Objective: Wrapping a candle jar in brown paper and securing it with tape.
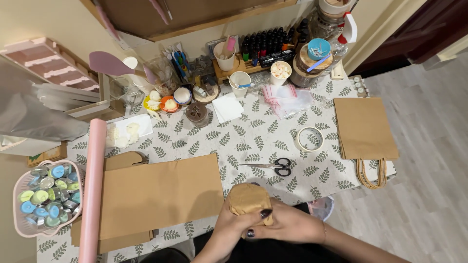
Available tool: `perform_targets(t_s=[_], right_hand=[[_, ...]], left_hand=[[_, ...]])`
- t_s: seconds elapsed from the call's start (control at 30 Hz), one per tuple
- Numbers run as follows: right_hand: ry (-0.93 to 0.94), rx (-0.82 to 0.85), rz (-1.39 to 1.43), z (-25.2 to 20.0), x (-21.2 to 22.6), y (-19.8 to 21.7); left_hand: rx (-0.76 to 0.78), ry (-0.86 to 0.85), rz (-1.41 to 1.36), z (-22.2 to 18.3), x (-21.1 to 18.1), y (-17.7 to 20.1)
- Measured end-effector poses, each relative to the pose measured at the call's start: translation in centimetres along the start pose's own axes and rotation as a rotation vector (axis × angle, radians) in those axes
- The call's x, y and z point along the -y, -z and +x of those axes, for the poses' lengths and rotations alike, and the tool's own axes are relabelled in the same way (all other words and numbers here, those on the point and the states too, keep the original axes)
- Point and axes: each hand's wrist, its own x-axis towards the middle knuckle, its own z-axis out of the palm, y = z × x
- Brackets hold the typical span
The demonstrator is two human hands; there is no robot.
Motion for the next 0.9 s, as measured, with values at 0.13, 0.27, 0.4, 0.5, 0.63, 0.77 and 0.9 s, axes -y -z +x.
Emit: perform_targets(t_s=[0.13, 0.27, 0.4, 0.5, 0.63, 0.77, 0.9], right_hand=[[-0.100, -0.158, -0.014, 0.7, -1.1, 0.0], [0.012, -0.248, -0.208, 0.8, -1.0, 2.9], [-0.288, -0.218, -0.247, -2.0, -9.1, 10.6], [-0.366, -0.217, -0.446, -3.5, -8.7, 14.1], [-0.495, -0.406, -0.988, -3.5, -16.3, 15.6], [-0.063, -0.528, -1.291, -3.7, -23.5, 17.2], [-0.007, -0.479, -1.397, -3.8, -23.9, 17.4]], left_hand=[[-0.094, -0.038, -0.076, 1.7, 1.3, -0.4], [-0.108, -0.130, -0.220, 4.0, 1.3, -1.1], [-0.084, -0.212, -0.344, 4.8, -0.8, -2.5], [-0.134, -0.252, -0.310, 5.1, -1.3, -3.0], [-0.145, -0.291, -0.277, 5.0, -1.5, -3.4], [-0.141, -0.318, -0.308, 4.8, -1.2, -3.7], [-0.102, -0.320, -0.344, 4.1, -1.5, -4.0]])
